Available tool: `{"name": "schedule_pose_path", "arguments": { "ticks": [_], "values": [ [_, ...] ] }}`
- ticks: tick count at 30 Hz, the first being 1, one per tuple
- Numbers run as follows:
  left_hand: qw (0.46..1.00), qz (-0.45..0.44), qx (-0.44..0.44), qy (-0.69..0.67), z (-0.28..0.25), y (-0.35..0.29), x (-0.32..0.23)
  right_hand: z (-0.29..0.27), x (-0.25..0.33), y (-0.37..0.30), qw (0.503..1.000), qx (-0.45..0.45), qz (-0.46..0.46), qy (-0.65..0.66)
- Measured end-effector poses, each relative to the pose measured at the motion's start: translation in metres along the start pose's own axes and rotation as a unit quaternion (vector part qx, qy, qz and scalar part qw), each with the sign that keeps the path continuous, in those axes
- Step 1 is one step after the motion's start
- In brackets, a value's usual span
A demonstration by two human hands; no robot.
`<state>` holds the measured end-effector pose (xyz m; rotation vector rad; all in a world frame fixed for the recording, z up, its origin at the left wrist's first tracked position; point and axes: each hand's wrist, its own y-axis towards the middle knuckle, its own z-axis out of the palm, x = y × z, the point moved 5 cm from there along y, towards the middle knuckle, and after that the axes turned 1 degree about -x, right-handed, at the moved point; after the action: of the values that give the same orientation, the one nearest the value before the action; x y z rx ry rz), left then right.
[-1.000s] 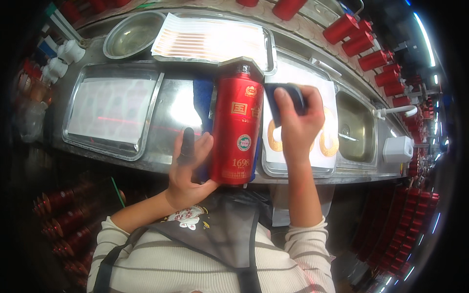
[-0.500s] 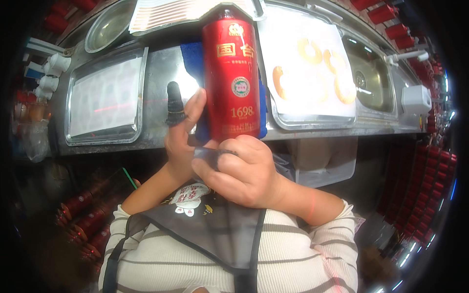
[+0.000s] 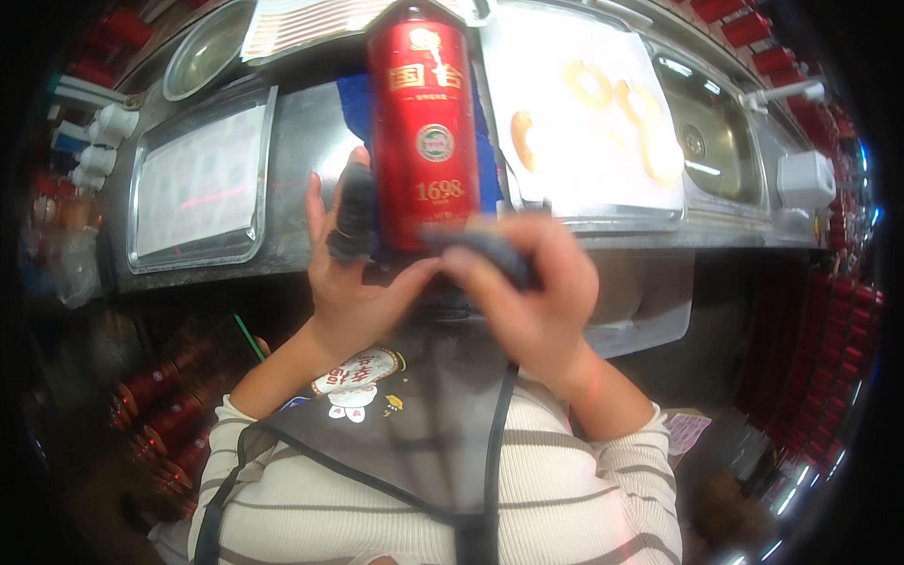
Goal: The person applies gold circular labels to the neck and body of red cylindrical containers. They peel each label from a backing sheet, position it on the container, and smooth it down with their fingers. The process is repeated for multiple containers.
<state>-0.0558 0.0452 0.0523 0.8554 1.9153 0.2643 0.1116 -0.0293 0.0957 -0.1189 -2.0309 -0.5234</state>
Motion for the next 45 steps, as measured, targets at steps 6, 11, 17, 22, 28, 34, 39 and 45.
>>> {"name": "schedule_pose_path", "arguments": {
  "ticks": [6, 11, 17, 22, 28, 34, 39, 45],
  "values": [
    [0.998, 0.024, 0.006, 0.060, 0.015, 0.001, 0.005, 0.000, -0.062, -0.018, 0.946, -0.124, 0.242, 0.176],
    [0.999, 0.009, 0.014, 0.041, 0.017, -0.009, 0.018, 0.001, -0.049, -0.017, 0.944, -0.132, 0.237, 0.187],
    [0.999, 0.017, 0.011, 0.042, 0.014, -0.008, 0.010, -0.010, -0.076, -0.018, 0.949, -0.144, 0.247, 0.131],
    [0.999, 0.004, 0.036, -0.014, 0.002, -0.002, 0.010, -0.001, -0.066, -0.017, 0.957, -0.104, 0.232, 0.142],
    [0.983, -0.181, -0.002, 0.019, -0.060, 0.034, 0.067, -0.006, -0.061, 0.003, 0.991, -0.035, 0.114, 0.065],
    [0.950, -0.251, -0.148, 0.117, -0.119, 0.150, 0.198, -0.017, -0.085, 0.042, 0.953, -0.097, 0.227, 0.178],
    [0.915, -0.351, -0.050, 0.192, -0.105, 0.215, 0.277, -0.008, -0.090, 0.061, 0.952, -0.038, 0.236, 0.193],
    [0.916, -0.347, -0.055, 0.193, -0.102, 0.225, 0.337, -0.014, -0.096, 0.068, 0.946, -0.037, 0.256, 0.197]
  ]
}}
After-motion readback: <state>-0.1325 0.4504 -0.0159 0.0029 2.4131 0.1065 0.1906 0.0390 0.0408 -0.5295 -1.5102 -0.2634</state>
